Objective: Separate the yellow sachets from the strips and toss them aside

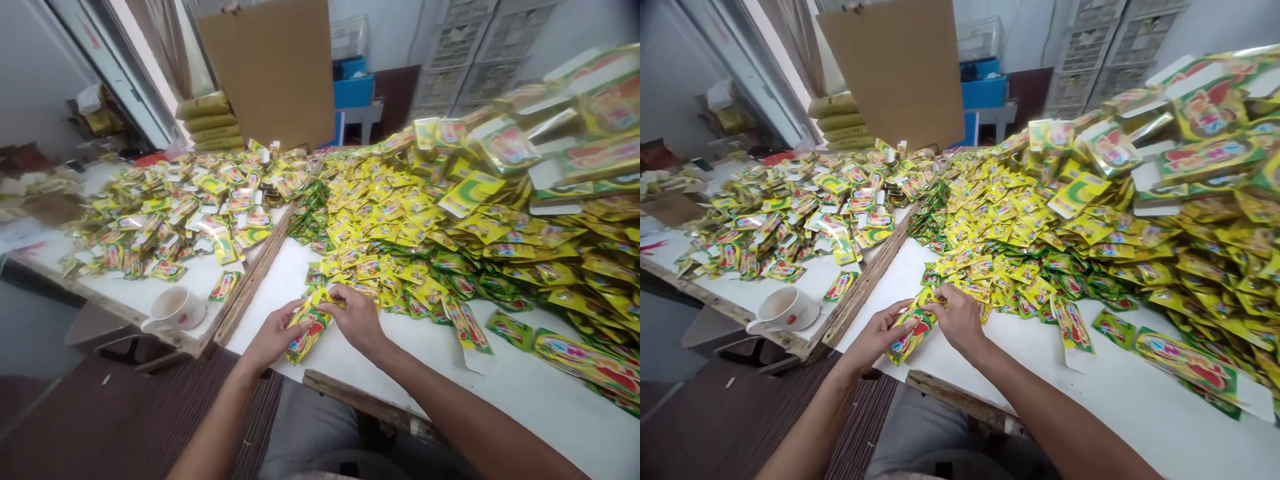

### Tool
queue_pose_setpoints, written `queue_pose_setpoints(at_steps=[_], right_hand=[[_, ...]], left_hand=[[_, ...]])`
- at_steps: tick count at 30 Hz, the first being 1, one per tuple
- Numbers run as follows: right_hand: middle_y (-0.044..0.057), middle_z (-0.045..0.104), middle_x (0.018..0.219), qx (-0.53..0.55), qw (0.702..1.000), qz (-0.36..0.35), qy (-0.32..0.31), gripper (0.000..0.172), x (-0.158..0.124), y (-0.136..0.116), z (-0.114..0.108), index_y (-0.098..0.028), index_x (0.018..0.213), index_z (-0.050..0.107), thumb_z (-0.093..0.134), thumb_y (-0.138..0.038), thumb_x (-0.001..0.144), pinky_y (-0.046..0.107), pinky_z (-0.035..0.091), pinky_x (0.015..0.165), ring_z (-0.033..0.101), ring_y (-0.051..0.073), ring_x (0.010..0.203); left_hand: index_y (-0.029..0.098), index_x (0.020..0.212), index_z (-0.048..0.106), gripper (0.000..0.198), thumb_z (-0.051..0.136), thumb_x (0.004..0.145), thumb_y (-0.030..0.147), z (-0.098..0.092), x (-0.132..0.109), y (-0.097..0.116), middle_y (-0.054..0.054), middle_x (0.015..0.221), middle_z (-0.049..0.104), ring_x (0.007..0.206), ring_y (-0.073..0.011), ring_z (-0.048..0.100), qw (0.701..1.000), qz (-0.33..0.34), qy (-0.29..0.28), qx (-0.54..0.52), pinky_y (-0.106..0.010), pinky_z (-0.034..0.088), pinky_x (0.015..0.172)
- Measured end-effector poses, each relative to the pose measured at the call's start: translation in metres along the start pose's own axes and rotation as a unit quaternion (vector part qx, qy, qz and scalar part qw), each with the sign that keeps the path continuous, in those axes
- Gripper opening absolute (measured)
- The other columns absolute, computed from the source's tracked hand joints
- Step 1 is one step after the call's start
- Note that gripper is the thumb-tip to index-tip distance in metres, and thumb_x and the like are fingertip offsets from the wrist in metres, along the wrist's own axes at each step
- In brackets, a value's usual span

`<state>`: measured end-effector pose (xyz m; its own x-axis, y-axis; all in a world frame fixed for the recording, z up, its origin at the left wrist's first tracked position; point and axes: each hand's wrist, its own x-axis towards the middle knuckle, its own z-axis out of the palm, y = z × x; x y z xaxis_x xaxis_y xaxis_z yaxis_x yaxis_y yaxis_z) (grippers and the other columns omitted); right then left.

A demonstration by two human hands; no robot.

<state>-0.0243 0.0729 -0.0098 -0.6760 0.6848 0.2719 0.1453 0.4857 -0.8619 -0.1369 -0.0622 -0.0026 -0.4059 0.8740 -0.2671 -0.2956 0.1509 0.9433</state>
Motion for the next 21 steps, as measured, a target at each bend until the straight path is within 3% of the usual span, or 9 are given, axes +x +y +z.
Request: queue_pose_setpoints(at_steps=[2,4,7,10,13,15,18,21], right_hand=[[0.000,0.055,0.062,0.012,1.000,-0.013,-0.021,0.028,0.001,-0.001,0.003,-0.020,0.062,0.051,0.063,-0.043,0.073,0.026,0.037,0.060,0.047,0.013,0.061],[-0.002,0.052,0.059,0.061,0.994,0.050,-0.074,0.033,0.003,-0.002,0.002,-0.020,0.061,0.050,0.067,-0.047,0.068,0.025,0.036,0.055,0.045,0.012,0.057],[-0.004,0.053,0.058,0.142,0.962,0.155,-0.174,0.035,0.006,-0.004,-0.001,-0.018,0.063,0.053,0.070,-0.049,0.063,0.023,0.034,0.050,0.045,0.010,0.052],[0.000,0.061,0.063,0.150,0.943,0.173,-0.242,0.034,0.012,-0.003,-0.004,-0.017,0.069,0.059,0.058,-0.051,0.075,0.025,0.039,0.053,0.053,0.013,0.056],[0.005,0.069,0.081,0.038,0.978,0.106,-0.178,0.033,0.020,0.004,0.001,-0.017,0.084,0.065,0.047,-0.045,0.084,0.029,0.045,0.066,0.062,0.018,0.074],[0.008,0.068,0.103,-0.080,0.986,0.008,-0.146,0.028,0.024,0.012,0.006,-0.018,0.103,0.063,0.048,-0.033,0.085,0.034,0.045,0.079,0.061,0.022,0.094],[0.011,0.061,0.120,-0.247,0.931,-0.159,-0.218,0.034,0.023,0.019,0.009,-0.019,0.114,0.058,0.048,-0.016,0.081,0.040,0.038,0.090,0.052,0.024,0.111],[0.009,0.066,0.095,-0.351,0.869,-0.230,-0.262,0.029,0.013,0.019,0.002,-0.017,0.101,0.060,0.040,-0.008,0.083,0.041,0.036,0.086,0.057,0.022,0.092]], left_hand=[[0.017,0.111,0.065,0.048,0.076,0.065,0.025,-0.008,-0.001,0.002,-0.007,0.098,0.071,0.084,-0.0208,0.066,1.000,0.000,0.005,0.000,-0.026,0.050,0.075],[0.015,0.111,0.064,0.049,0.077,0.065,0.025,-0.013,-0.002,0.000,-0.008,0.095,0.072,0.080,-0.0201,0.066,1.000,-0.008,0.002,-0.022,-0.026,0.050,0.072],[0.014,0.111,0.063,0.049,0.077,0.066,0.025,-0.016,-0.002,-0.008,-0.008,0.092,0.072,0.076,-0.0185,0.067,0.998,-0.015,-0.006,-0.066,-0.027,0.050,0.072],[0.014,0.111,0.062,0.050,0.078,0.064,0.026,-0.015,-0.001,-0.016,-0.008,0.089,0.073,0.073,-0.0185,0.067,0.994,-0.027,0.008,-0.107,-0.028,0.051,0.072],[0.014,0.111,0.061,0.057,0.081,0.059,0.027,-0.018,-0.001,-0.017,-0.007,0.084,0.073,0.067,-0.0176,0.067,0.987,-0.037,0.068,-0.144,-0.027,0.050,0.067],[0.014,0.114,0.058,0.065,0.083,0.055,0.027,-0.022,-0.001,-0.016,-0.007,0.082,0.073,0.065,-0.0174,0.067,0.981,-0.032,0.112,-0.154,-0.026,0.050,0.065],[0.014,0.120,0.053,0.075,0.083,0.054,0.028,-0.027,-0.002,-0.012,-0.007,0.082,0.073,0.064,-0.0175,0.067,0.977,-0.017,0.159,-0.140,-0.025,0.050,0.062],[0.014,0.123,0.049,0.077,0.083,0.056,0.032,-0.027,0.000,-0.007,-0.007,0.082,0.073,0.063,-0.0182,0.067,0.977,-0.007,0.177,-0.120,-0.025,0.050,0.060]])
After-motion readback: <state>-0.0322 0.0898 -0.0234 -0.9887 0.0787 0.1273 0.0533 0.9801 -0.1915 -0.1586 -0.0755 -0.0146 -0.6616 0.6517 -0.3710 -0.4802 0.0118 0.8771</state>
